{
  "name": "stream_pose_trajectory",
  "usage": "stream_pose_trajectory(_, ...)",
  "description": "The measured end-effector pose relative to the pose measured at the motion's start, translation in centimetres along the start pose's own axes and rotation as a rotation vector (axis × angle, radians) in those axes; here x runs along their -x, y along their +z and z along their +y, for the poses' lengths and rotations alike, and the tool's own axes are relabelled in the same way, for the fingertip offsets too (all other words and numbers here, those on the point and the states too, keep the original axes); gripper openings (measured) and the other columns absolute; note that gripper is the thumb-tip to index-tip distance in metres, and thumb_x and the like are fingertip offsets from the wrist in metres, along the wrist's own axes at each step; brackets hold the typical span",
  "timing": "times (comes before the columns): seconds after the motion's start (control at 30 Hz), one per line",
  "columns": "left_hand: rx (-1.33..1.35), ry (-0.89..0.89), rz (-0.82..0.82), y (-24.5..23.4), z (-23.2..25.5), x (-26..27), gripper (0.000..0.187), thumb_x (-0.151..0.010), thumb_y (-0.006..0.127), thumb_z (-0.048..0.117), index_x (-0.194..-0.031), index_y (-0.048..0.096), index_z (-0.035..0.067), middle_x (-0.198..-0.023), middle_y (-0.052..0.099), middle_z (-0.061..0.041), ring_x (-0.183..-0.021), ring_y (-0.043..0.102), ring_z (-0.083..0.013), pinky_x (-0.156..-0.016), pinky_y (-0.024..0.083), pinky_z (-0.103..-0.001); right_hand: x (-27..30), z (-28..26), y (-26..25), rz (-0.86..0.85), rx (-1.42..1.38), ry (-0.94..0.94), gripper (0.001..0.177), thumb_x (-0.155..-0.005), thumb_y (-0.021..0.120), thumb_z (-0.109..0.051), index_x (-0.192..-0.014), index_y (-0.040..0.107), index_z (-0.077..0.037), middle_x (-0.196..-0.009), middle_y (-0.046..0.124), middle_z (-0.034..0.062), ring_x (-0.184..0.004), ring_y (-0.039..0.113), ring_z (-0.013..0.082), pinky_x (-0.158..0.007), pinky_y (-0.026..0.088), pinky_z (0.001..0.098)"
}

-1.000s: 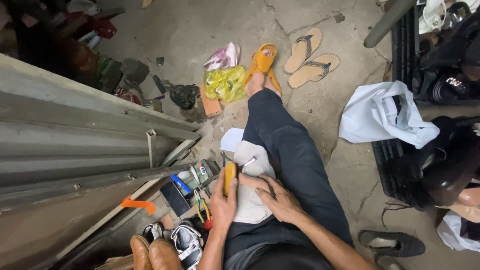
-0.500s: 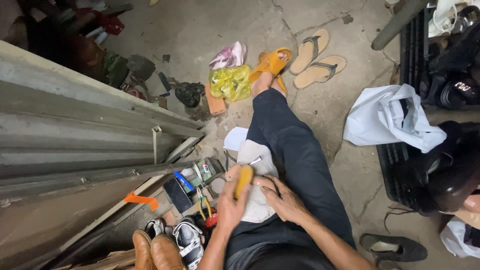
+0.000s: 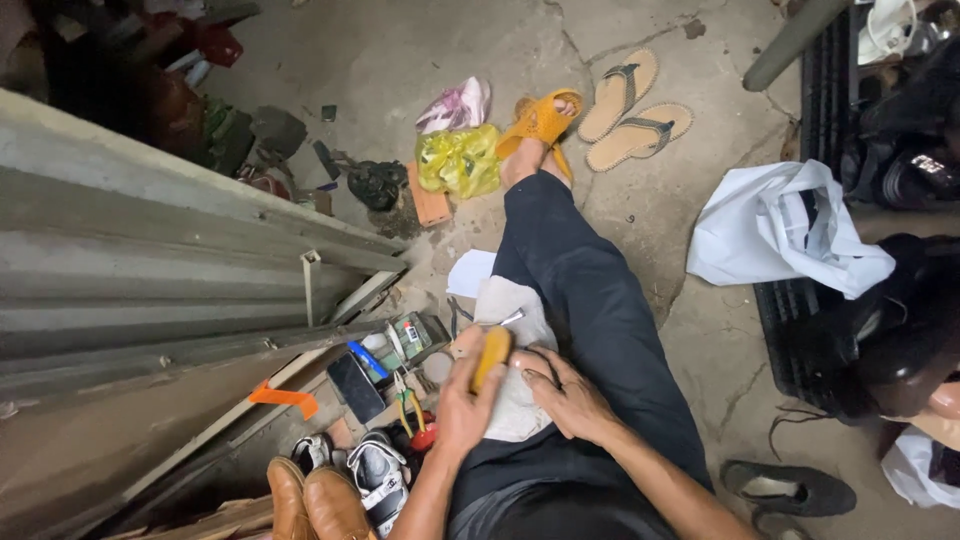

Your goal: Applying adhesive or a cleaning agent to the sole of a high-heeled shoe using a handheld applicator.

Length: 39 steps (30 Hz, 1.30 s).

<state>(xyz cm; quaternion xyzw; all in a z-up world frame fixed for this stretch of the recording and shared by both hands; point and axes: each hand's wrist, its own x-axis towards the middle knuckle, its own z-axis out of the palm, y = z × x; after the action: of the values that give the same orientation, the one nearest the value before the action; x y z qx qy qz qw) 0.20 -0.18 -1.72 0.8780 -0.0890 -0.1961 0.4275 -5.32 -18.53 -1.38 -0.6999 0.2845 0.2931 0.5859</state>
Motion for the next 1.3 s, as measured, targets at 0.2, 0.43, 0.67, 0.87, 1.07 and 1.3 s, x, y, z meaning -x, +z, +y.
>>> stream_pose_trajectory(0.2,0.072,-0.238,0.177,-1.1,0.1,-1.4,0.076,-0.089,0.046,0.064,-0.152,0.045,0.022,-0.154,0.050,-0.010,-0.143,0.046,-0.0266,-0.114,0.043,-0.039,1.1,-1.4,-0.1,-0.006,0.052,0.048,0.069,-0.086,0.047,-0.058,-0.152,0.045,-0.037,-0.161,0.048,-0.0054,-0.148,0.044,0.0211,-0.118,0.036,0.0336)
stream_pose_trajectory(0.43,0.160,-0.167,0.111,-0.7,-0.7,-1.1,0.069,-0.091,0.054,0.054,-0.151,0.048,0.020,-0.152,0.054,-0.010,-0.137,0.053,-0.0249,-0.108,0.048,-0.039,0.1,0.1,0.3,0.003,0.049,0.010,0.071,-0.086,0.049,-0.059,-0.153,0.043,-0.038,-0.162,0.045,-0.0047,-0.149,0.043,0.0220,-0.118,0.035,0.0357)
stream_pose_trajectory(0.67,0.088,-0.105,0.133,0.0,-1.6,-0.5,0.058,-0.094,0.061,0.049,-0.146,0.056,0.023,-0.137,0.065,-0.014,-0.126,0.062,-0.0315,-0.104,0.049,-0.041,0.4,0.5,0.2,-0.004,0.010,-0.095,0.072,-0.091,0.053,-0.054,-0.155,0.043,-0.025,-0.158,0.046,0.0121,-0.146,0.043,0.0331,-0.120,0.034,0.0446)
stream_pose_trajectory(0.87,-0.009,-0.131,0.162,-0.5,0.8,-0.2,0.055,-0.092,0.068,0.044,-0.143,0.060,0.025,-0.127,0.069,-0.019,-0.119,0.064,-0.0412,-0.101,0.054,-0.050,1.2,-0.1,-0.3,0.002,-0.013,-0.180,0.073,-0.097,0.055,-0.049,-0.158,0.040,-0.011,-0.154,0.045,0.0305,-0.145,0.041,0.0458,-0.122,0.032,0.0550)
stream_pose_trajectory(1.07,0.035,-0.115,0.284,0.8,-3.7,-1.2,0.051,-0.096,0.067,0.043,-0.140,0.063,0.017,-0.126,0.068,-0.022,-0.119,0.063,-0.0430,-0.099,0.054,-0.052,0.6,0.6,-0.1,-0.013,0.041,-0.196,0.071,-0.098,0.054,-0.045,-0.157,0.039,-0.007,-0.154,0.043,0.0327,-0.144,0.041,0.0468,-0.120,0.033,0.0554)
stream_pose_trajectory(1.3,0.069,-0.244,0.285,-0.3,-4.9,-2.1,0.054,-0.097,0.062,0.052,-0.146,0.057,0.030,-0.130,0.067,-0.016,-0.123,0.063,-0.0359,-0.103,0.053,-0.047,0.7,0.4,0.2,-0.002,0.036,-0.188,0.076,-0.097,0.055,-0.052,-0.159,0.039,-0.012,-0.158,0.040,0.0272,-0.147,0.036,0.0450,-0.121,0.029,0.0572)
